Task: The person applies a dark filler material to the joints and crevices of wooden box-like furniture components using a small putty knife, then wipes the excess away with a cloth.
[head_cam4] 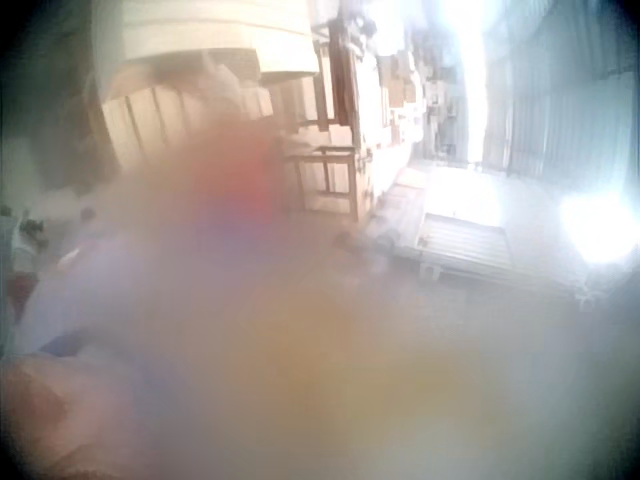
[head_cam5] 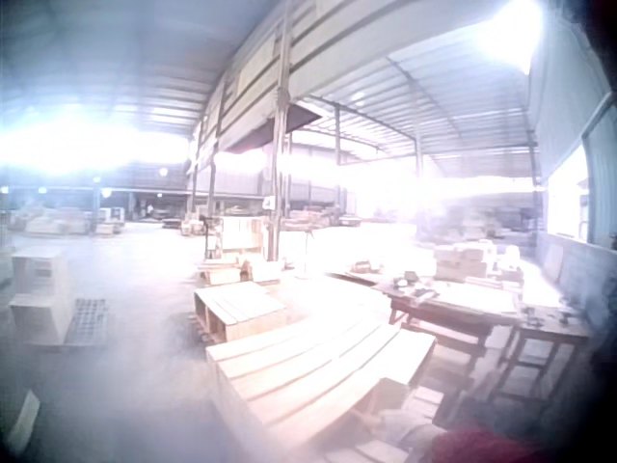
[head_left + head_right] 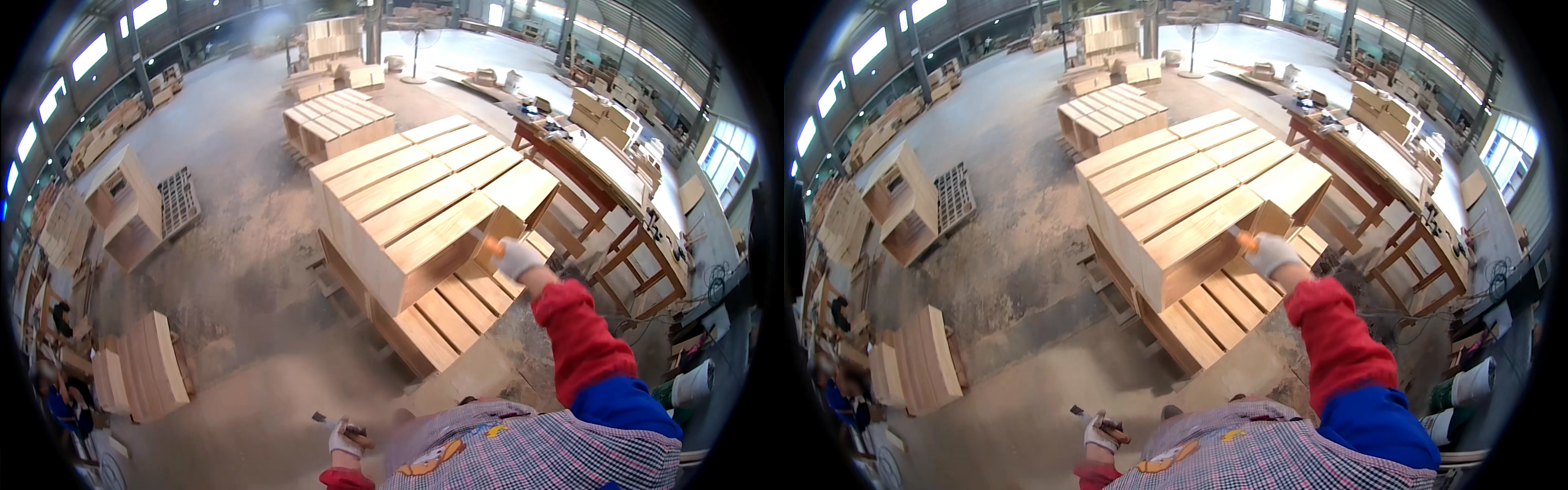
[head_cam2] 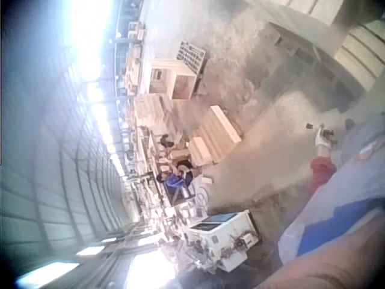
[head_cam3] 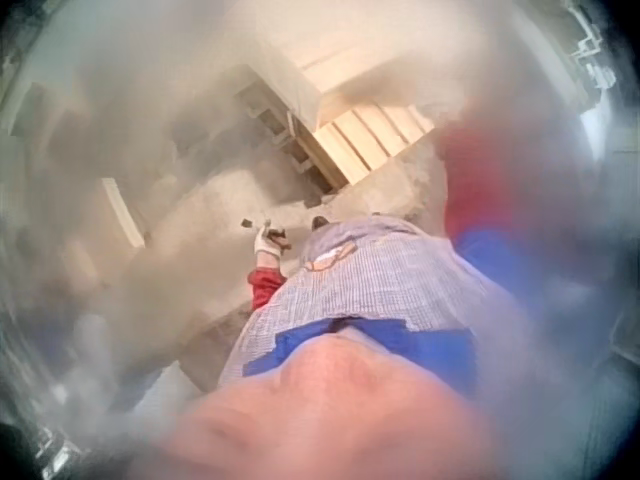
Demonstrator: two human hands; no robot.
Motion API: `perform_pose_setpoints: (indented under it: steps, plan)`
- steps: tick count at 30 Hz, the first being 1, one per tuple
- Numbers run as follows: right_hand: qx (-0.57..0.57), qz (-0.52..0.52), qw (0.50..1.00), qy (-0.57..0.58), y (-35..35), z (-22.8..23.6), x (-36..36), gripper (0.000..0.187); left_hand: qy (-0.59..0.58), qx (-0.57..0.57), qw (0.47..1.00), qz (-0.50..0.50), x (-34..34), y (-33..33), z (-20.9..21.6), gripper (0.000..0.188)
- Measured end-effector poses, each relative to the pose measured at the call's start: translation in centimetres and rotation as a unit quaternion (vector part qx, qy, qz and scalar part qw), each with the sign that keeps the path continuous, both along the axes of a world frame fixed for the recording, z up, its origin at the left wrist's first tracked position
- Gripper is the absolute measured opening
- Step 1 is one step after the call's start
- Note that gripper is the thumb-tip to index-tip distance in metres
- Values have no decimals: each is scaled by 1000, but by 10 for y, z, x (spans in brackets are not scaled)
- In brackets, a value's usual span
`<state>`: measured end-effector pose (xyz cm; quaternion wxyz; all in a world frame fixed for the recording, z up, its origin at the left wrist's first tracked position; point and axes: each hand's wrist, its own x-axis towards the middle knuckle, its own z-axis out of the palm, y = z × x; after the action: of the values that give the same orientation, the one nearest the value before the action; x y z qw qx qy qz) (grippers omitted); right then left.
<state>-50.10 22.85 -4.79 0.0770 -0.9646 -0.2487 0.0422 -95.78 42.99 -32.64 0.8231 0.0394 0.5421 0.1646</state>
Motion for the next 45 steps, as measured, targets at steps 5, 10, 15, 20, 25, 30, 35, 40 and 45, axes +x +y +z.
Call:
perform_pose_setpoints:
  steps: [5,10,15,20,25,30,35,40,45]
  plan:
    - [-37,77,993,78,45,-71,-107,26,28,1,999,-22,23,2,20,10]
    - [-128,37,981,137,42,-115,-95,31,-15,58,997,-50,28,8,12,12]
    - [-118,-140,973,142,-35,-111,-72,31,26,18,999,-36,24,-11,23,10]
    - [-77,-277,951,115,-143,-105,-63,34,67,5,994,-88,8,-42,18,10]
    - [76,-365,926,61,-258,-88,-108,28,64,27,983,-171,44,-77,20,9]
    - [132,-379,913,69,-370,-80,-206,27,8,88,946,-312,121,-164,80,8]
    - [219,-158,924,271,-471,-69,-340,33,-214,165,838,-473,169,-280,-26,11]
    - [162,-136,900,380,-542,-78,-399,36,-211,50,756,-618,186,-492,67,17]
    - [210,-225,893,329,-647,-73,-402,34,-283,92,664,-686,254,-552,15,9]
